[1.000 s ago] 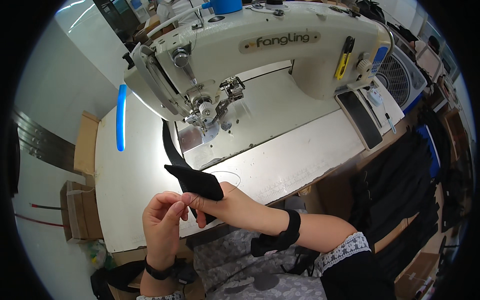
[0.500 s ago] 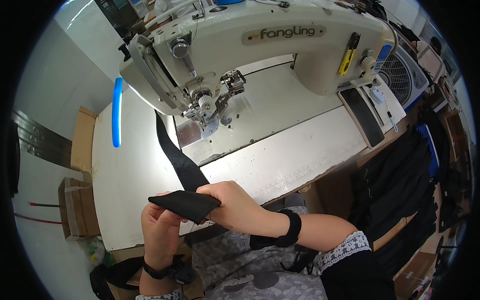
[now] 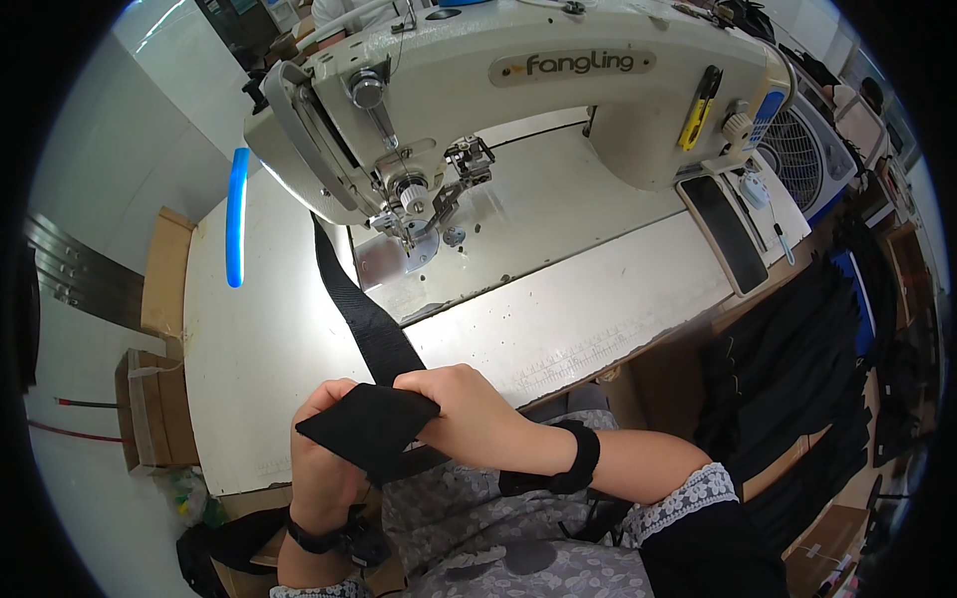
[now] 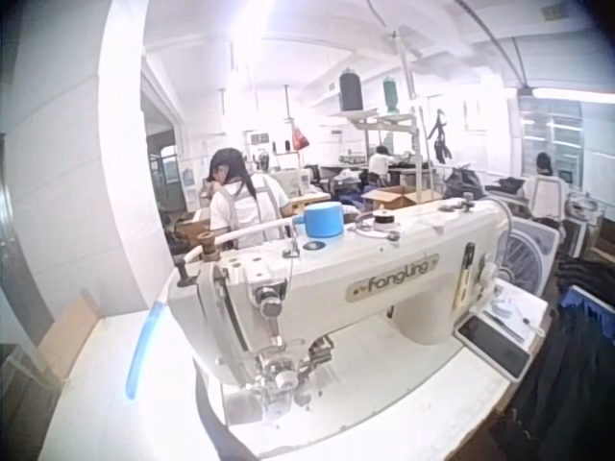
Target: The person aligns a black webbing strap under the presser foot of a sewing machine and sews a straight seam along its length. After sewing, the person uses a yellow utility knife to trim the excess thread from the strap.
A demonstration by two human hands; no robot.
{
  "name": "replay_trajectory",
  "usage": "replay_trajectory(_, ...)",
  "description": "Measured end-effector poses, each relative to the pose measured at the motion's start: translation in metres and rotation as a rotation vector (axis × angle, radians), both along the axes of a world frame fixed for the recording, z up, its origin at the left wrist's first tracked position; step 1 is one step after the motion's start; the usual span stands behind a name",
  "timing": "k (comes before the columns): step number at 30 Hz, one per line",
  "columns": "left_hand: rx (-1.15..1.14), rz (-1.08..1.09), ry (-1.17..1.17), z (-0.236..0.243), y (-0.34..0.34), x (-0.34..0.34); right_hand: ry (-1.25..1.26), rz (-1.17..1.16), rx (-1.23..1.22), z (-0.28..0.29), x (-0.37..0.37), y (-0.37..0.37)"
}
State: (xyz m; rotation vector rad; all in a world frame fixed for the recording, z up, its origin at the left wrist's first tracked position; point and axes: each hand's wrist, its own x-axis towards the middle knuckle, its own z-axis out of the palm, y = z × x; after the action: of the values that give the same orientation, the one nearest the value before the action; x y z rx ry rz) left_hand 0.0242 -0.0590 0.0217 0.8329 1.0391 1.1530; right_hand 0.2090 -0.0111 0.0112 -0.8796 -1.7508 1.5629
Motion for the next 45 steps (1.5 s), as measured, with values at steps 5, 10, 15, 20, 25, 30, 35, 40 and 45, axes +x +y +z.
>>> replay_trajectory(5,0.115,-0.141,-0.188,0.003,0.005,-0.004,0.355,0.213,-0.463,0.006,0.000,0.006)
replay_trajectory(10,0.393,-0.003,0.586,0.004,0.019,-0.032,0.454,0.255,-0.929,0.006,0.012,0.013)
replay_trajectory(15,0.954,-0.186,1.640,0.013,0.033,-0.015,0.540,0.293,-1.032,0.016,0.021,0.014)
replay_trajectory(20,1.022,-0.357,1.476,0.008,0.013,-0.027,0.610,0.336,-1.044,0.020,0.032,0.016)
replay_trajectory(25,0.426,-0.860,1.182,0.024,-0.057,-0.024,0.509,0.163,-0.917,0.015,0.030,0.023)
replay_trajectory(30,-0.005,-1.146,0.372,-0.037,-0.087,-0.001,0.369,0.190,-0.639,0.001,0.013,0.014)
replay_trajectory(35,0.008,-0.840,0.155,-0.013,-0.045,-0.011,0.164,0.131,-0.515,0.012,0.017,0.012)
replay_trajectory(40,0.063,-0.237,0.197,-0.012,-0.016,-0.010,0.005,0.093,-0.401,0.005,0.022,0.009)
replay_trajectory(45,-0.023,-0.230,-0.179,-0.004,0.017,0.016,0.095,0.308,-0.235,-0.007,0.018,0.004)
